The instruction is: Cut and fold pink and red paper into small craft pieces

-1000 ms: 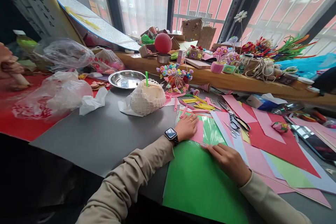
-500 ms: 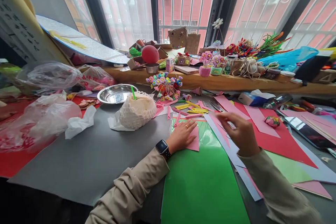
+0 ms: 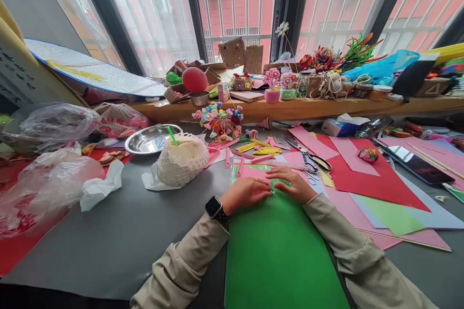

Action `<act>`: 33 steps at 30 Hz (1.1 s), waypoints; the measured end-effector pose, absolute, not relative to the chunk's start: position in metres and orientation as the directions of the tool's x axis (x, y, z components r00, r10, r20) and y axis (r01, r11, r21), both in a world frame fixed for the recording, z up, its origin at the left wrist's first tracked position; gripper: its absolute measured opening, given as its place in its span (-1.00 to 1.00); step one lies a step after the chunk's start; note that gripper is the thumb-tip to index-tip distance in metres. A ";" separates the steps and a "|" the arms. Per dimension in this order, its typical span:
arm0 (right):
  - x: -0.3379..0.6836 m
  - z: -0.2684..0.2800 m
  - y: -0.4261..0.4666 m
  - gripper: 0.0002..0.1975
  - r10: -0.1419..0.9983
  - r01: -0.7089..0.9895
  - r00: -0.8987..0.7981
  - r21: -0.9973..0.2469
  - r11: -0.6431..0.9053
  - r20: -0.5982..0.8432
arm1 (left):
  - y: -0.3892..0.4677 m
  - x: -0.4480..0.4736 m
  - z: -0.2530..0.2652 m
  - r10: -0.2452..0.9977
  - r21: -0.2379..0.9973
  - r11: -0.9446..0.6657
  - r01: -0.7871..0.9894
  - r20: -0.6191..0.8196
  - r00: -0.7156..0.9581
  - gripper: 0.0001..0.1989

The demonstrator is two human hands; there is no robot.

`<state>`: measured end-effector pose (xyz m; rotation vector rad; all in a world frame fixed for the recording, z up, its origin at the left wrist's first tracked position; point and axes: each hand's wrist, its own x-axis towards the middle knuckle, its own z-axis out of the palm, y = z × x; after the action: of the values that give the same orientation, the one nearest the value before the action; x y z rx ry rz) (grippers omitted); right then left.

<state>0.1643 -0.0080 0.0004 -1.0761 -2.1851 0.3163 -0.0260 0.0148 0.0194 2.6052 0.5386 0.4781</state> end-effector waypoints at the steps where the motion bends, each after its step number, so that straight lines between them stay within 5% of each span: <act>1: 0.163 0.003 -0.009 -0.71 0.772 0.580 -0.438 -0.512 0.634 0.461 | 0.015 -0.026 0.022 0.488 0.525 -0.793 0.309 0.246 0.837 -0.67; 9: 0.157 0.014 -0.020 -0.83 0.905 0.422 -0.145 -0.803 0.422 0.399 | 0.020 -0.034 0.038 0.783 0.881 -0.460 0.112 0.344 0.518 -0.72; 14: 0.160 0.013 -0.019 -0.83 0.958 0.125 0.138 -0.964 0.236 0.253 | 0.026 -0.034 0.034 0.869 0.983 -0.174 -0.057 0.181 0.461 -0.54; 18: 0.163 0.005 -0.012 -0.81 0.956 -0.034 0.241 -0.983 0.179 0.166 | 0.025 -0.031 0.028 0.857 0.999 0.010 -0.037 0.011 0.516 -0.64; 21: 0.164 0.001 -0.010 -0.78 0.940 0.051 0.284 -0.982 0.183 0.190 | 0.024 -0.030 0.024 0.851 0.998 0.066 -0.020 -0.045 0.523 -0.68; 24: 0.162 0.001 -0.011 -0.68 0.856 0.278 0.372 -0.923 0.266 0.359 | 0.025 -0.030 0.021 0.867 0.998 0.051 -0.037 -0.026 0.497 -0.70; 28: 0.154 0.004 -0.017 -0.71 0.794 0.498 0.274 -0.786 0.366 0.543 | 0.027 -0.030 0.020 0.883 0.999 0.032 -0.039 -0.010 0.470 -0.71; 33: 0.142 0.005 -0.023 -0.62 0.897 0.427 0.096 -0.832 0.355 0.432 | 0.025 -0.029 0.021 0.882 0.999 0.023 -0.039 -0.002 0.472 -0.73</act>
<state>0.1418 -0.0229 0.0046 -1.2492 -1.5169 0.5357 -0.0293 0.0253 0.0208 1.3615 0.8170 0.8527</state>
